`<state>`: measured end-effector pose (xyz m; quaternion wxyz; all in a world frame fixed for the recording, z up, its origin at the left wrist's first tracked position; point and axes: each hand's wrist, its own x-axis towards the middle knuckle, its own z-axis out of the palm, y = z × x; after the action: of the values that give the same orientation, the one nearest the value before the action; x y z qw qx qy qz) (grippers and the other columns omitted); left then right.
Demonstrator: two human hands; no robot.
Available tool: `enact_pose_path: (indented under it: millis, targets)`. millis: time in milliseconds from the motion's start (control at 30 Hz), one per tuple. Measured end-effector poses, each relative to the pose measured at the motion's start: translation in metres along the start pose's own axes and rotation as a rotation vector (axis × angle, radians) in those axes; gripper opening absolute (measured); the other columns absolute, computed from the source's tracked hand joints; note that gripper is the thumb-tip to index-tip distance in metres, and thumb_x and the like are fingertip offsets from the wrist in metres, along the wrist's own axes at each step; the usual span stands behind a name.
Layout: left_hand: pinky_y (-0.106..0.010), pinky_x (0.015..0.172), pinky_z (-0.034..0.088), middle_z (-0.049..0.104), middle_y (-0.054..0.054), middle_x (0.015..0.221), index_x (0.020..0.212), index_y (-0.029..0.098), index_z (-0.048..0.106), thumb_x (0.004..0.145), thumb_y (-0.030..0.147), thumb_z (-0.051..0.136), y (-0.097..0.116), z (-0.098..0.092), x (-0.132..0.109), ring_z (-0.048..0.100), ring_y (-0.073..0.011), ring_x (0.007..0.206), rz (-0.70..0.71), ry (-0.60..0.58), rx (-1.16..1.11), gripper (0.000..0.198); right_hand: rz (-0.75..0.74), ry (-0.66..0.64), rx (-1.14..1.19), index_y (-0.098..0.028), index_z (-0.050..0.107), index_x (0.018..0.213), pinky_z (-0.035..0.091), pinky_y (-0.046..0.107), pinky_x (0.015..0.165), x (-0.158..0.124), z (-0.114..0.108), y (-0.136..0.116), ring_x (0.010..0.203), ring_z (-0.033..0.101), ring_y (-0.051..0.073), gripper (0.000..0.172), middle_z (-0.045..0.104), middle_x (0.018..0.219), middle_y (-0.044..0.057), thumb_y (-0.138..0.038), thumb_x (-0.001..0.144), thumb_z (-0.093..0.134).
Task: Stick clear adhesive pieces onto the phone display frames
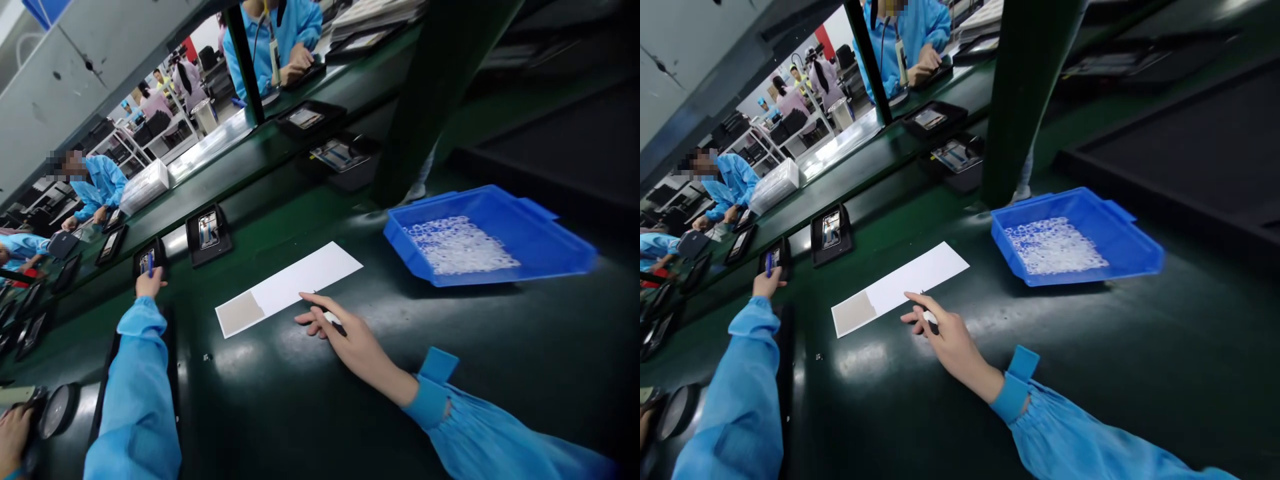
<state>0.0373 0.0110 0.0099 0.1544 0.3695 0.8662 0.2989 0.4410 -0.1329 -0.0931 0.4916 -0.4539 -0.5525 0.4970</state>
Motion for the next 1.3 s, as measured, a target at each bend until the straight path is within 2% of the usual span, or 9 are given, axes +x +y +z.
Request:
enact_pose_path:
  millis: [133,233,400,533,733,967,1100,1233,1300]
  targets:
    - [-0.038,0.079,0.057,0.066,-0.007,0.107,0.114,0.014,0.061,0.092,0.037,0.061,0.029,0.066,-0.002,0.066,-0.0184,0.09,0.039,-0.171,0.083,0.031,-0.021,-0.015,-0.046,-0.02,0.057,0.127,0.054,0.034,0.064,0.002,0.0,0.0,0.069,0.067,0.02,0.042,0.074,0.09,0.009,-0.047,0.1,0.041]
    - [-0.042,0.085,0.056,0.062,-0.009,0.117,0.12,0.015,0.058,0.093,0.034,0.06,0.043,0.091,-0.009,0.064,-0.0212,0.099,0.009,-0.185,0.099,0.033,-0.019,-0.008,-0.056,-0.02,0.057,0.127,0.054,0.035,0.066,0.005,-0.002,0.001,0.07,0.067,0.02,0.041,0.074,0.09,0.008,-0.045,0.1,0.04]
    - [-0.039,0.081,0.057,0.062,-0.009,0.116,0.121,0.015,0.057,0.093,0.033,0.06,0.058,0.088,-0.033,0.064,-0.02,0.096,-0.01,-0.173,-0.003,0.033,-0.015,0.011,-0.03,-0.021,0.057,0.125,0.054,0.034,0.062,0.012,-0.004,0.005,0.068,0.068,0.02,0.04,0.075,0.092,0.008,-0.046,0.099,0.04]
    - [-0.021,0.052,0.049,0.06,0.0,0.084,0.114,0.015,0.055,0.094,0.034,0.057,0.061,0.068,-0.082,0.057,-0.0085,0.06,0.005,-0.184,-0.177,0.028,0.003,0.043,0.027,-0.021,0.057,0.126,0.056,0.034,0.062,0.013,-0.004,0.006,0.072,0.069,0.021,0.042,0.075,0.095,0.009,-0.05,0.098,0.042]
    - [-0.015,0.032,0.023,0.039,0.013,0.058,0.113,0.021,0.047,0.074,0.048,0.07,0.006,0.017,-0.221,0.035,-0.0029,0.032,-0.021,-0.314,-0.363,0.052,-0.039,0.23,0.148,-0.021,0.054,0.127,0.06,0.039,0.074,0.016,-0.008,0.004,0.09,0.07,0.025,0.051,0.071,0.111,0.013,-0.059,0.093,0.051]
    - [-0.019,0.03,0.033,0.066,-0.003,0.089,0.114,0.025,0.044,0.067,0.056,0.076,-0.118,0.002,-0.359,0.041,-0.003,0.03,-0.231,-0.608,-0.438,0.065,-0.071,0.337,0.061,-0.023,0.05,0.128,0.051,0.045,0.097,0.011,-0.018,-0.001,0.112,0.064,0.026,0.043,0.067,0.121,0.012,-0.049,0.095,0.055]
    - [-0.026,0.04,0.046,0.066,-0.009,0.104,0.111,0.024,0.052,0.073,0.048,0.072,-0.151,0.011,-0.389,0.055,-0.0099,0.04,-0.183,-0.623,-0.279,0.049,-0.069,0.194,-0.047,-0.022,0.052,0.126,0.049,0.045,0.097,0.003,-0.014,-0.001,0.112,0.064,0.026,0.037,0.069,0.116,0.011,-0.04,0.094,0.055]
    - [-0.03,0.074,0.054,0.068,-0.008,0.1,0.089,0.022,0.065,0.078,0.031,0.068,-0.134,0.002,-0.371,0.067,-0.0222,0.087,0.176,-0.459,-0.156,0.015,-0.144,0.034,-0.247,-0.022,0.057,0.12,0.051,0.041,0.086,-0.006,-0.01,-0.006,0.101,0.066,0.026,0.03,0.073,0.102,0.007,-0.032,0.091,0.058]
    - [-0.031,0.08,0.052,0.068,-0.007,0.092,0.084,0.022,0.067,0.083,0.031,0.064,-0.121,-0.004,-0.349,0.065,-0.0221,0.09,0.334,-0.364,-0.137,0.009,-0.247,-0.009,-0.38,-0.023,0.06,0.116,0.05,0.041,0.082,-0.01,-0.009,-0.007,0.094,0.065,0.027,0.025,0.073,0.094,0.005,-0.029,0.092,0.057]
